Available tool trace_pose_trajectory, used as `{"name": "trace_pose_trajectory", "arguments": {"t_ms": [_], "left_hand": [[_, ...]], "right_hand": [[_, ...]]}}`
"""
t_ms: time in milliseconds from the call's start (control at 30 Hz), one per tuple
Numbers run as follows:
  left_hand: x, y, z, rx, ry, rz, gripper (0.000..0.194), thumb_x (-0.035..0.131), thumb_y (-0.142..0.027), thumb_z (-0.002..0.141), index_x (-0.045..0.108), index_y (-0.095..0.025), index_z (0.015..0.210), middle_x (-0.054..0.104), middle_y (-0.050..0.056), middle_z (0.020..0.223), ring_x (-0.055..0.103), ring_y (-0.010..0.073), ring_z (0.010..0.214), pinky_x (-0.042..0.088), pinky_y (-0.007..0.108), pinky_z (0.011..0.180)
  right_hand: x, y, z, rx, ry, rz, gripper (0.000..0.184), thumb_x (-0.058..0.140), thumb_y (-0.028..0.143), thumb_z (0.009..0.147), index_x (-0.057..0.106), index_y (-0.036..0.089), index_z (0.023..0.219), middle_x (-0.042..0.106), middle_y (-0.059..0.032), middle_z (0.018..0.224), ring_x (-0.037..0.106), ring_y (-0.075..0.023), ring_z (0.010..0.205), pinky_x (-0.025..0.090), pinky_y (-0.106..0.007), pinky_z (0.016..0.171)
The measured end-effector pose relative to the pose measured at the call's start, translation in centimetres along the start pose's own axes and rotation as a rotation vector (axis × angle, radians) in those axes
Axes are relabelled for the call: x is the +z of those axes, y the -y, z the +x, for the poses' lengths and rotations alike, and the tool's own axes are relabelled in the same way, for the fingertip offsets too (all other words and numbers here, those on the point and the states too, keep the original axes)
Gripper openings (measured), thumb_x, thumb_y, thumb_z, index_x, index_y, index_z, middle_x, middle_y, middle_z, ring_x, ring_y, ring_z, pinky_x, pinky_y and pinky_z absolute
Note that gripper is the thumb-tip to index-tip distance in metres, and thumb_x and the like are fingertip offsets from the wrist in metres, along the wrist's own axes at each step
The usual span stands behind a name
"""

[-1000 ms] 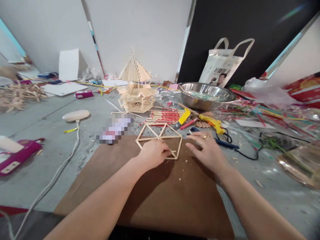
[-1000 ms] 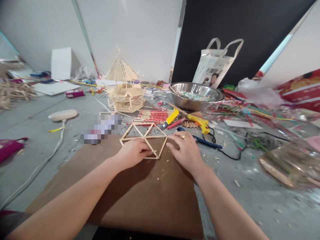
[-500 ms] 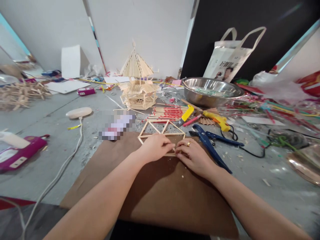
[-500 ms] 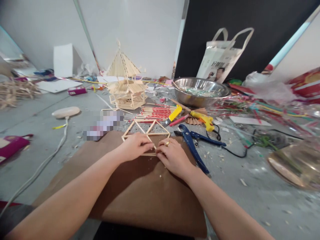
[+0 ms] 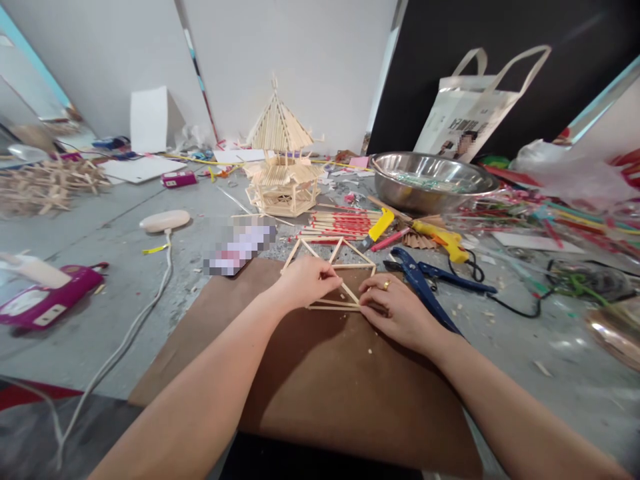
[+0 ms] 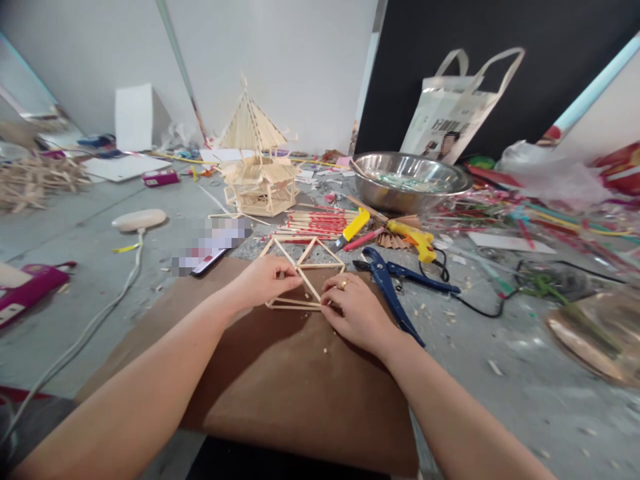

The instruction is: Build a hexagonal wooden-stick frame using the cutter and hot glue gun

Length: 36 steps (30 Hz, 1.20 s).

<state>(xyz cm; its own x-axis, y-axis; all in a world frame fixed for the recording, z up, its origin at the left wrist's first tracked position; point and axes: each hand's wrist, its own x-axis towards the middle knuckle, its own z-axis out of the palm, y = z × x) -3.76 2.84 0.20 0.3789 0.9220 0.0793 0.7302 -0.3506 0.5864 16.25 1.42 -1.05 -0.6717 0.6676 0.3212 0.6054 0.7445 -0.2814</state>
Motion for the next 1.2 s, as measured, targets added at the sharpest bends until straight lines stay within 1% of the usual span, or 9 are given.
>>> {"name": "trace_pose_trajectory", "arguments": {"t_ms": [100, 167, 233, 333, 533, 633, 767, 1000, 1200], "left_hand": [[0.07, 0.12, -0.09, 0.069, 0.189, 0.068, 0.026, 0.047, -0.036, 0.07, 0.064, -0.017, 0.069, 0.061, 0.0, 0.062, 0.049, 0.0103, 0.056, 0.033, 0.021, 0.053], [0.15, 0.29, -0.14, 0.083, 0.245, 0.109, 0.025, 0.048, -0.036, 0.069, 0.065, -0.017, 0.071, 0.062, 0.0, 0.065, 0.051, 0.0109, 0.057, 0.033, 0.021, 0.054], [0.16, 0.41, -0.16, 0.083, 0.27, 0.12, 0.024, 0.049, -0.035, 0.068, 0.065, -0.018, 0.073, 0.063, 0.001, 0.068, 0.052, 0.0112, 0.06, 0.034, 0.021, 0.055], [-0.03, 0.38, -0.16, 0.068, 0.285, 0.108, 0.025, 0.05, -0.036, 0.068, 0.065, -0.017, 0.073, 0.063, 0.001, 0.068, 0.052, 0.0109, 0.059, 0.034, 0.021, 0.055], [-0.45, 0.11, -0.21, 0.025, 0.291, 0.114, 0.03, 0.047, -0.039, 0.069, 0.065, -0.015, 0.068, 0.059, 0.0, 0.057, 0.047, 0.0098, 0.052, 0.031, 0.02, 0.049], [-0.37, 0.15, -0.28, 0.005, 0.317, 0.105, 0.028, 0.05, -0.039, 0.067, 0.066, -0.016, 0.072, 0.061, 0.0, 0.061, 0.049, 0.01, 0.054, 0.032, 0.02, 0.049], [-0.22, 0.13, -0.31, 0.0, 0.32, 0.104, 0.026, 0.052, -0.039, 0.065, 0.066, -0.018, 0.072, 0.063, 0.0, 0.066, 0.052, 0.0107, 0.057, 0.034, 0.02, 0.052], [-0.36, -0.39, -0.28, -0.013, 0.321, 0.143, 0.021, 0.054, -0.034, 0.064, 0.067, -0.019, 0.071, 0.064, 0.0, 0.064, 0.052, 0.0108, 0.057, 0.034, 0.019, 0.051], [-0.13, -0.01, -0.33, 0.006, 0.324, 0.161, 0.021, 0.053, -0.034, 0.065, 0.067, -0.019, 0.07, 0.064, 0.0, 0.064, 0.052, 0.0107, 0.057, 0.035, 0.02, 0.053]], "right_hand": [[-0.09, -0.37, -0.03, -0.028, 0.015, 0.013, 0.009, 0.049, 0.015, 0.072, 0.057, 0.019, 0.07, 0.057, -0.0056, 0.086, 0.049, -0.0173, 0.086, 0.039, -0.034, 0.079], [-0.05, -0.42, -0.04, -0.031, 0.014, 0.026, 0.009, 0.049, 0.014, 0.072, 0.057, 0.019, 0.07, 0.057, -0.0055, 0.086, 0.05, -0.0174, 0.086, 0.04, -0.034, 0.079], [0.01, -0.35, -0.06, -0.023, 0.005, 0.045, 0.009, 0.05, 0.014, 0.071, 0.057, 0.019, 0.07, 0.057, -0.0054, 0.086, 0.05, -0.0176, 0.086, 0.041, -0.035, 0.078], [0.06, -0.16, -0.11, -0.001, -0.014, 0.079, 0.009, 0.049, 0.015, 0.072, 0.056, 0.019, 0.07, 0.057, -0.0054, 0.086, 0.05, -0.0173, 0.086, 0.042, -0.034, 0.077], [0.11, -0.09, -0.09, 0.023, -0.013, 0.128, 0.008, 0.05, 0.017, 0.073, 0.057, 0.02, 0.07, 0.056, -0.0053, 0.087, 0.05, -0.0164, 0.086, 0.043, -0.031, 0.076], [0.26, -0.14, -0.06, 0.018, -0.005, 0.124, 0.009, 0.05, 0.016, 0.073, 0.057, 0.019, 0.07, 0.056, -0.0055, 0.086, 0.05, -0.0164, 0.087, 0.042, -0.031, 0.077], [0.45, -0.17, -0.11, 0.013, -0.001, 0.115, 0.009, 0.05, 0.016, 0.073, 0.058, 0.019, 0.07, 0.056, -0.0053, 0.087, 0.049, -0.0169, 0.088, 0.042, -0.032, 0.078], [0.56, -0.12, -0.16, 0.014, 0.02, 0.111, 0.009, 0.049, 0.016, 0.074, 0.058, 0.019, 0.071, 0.056, -0.0053, 0.086, 0.048, -0.0164, 0.087, 0.041, -0.032, 0.078], [0.26, -0.13, -0.21, 0.017, 0.039, 0.122, 0.008, 0.05, 0.016, 0.073, 0.057, 0.02, 0.075, 0.056, -0.0049, 0.088, 0.048, -0.017, 0.089, 0.041, -0.033, 0.08]]}}
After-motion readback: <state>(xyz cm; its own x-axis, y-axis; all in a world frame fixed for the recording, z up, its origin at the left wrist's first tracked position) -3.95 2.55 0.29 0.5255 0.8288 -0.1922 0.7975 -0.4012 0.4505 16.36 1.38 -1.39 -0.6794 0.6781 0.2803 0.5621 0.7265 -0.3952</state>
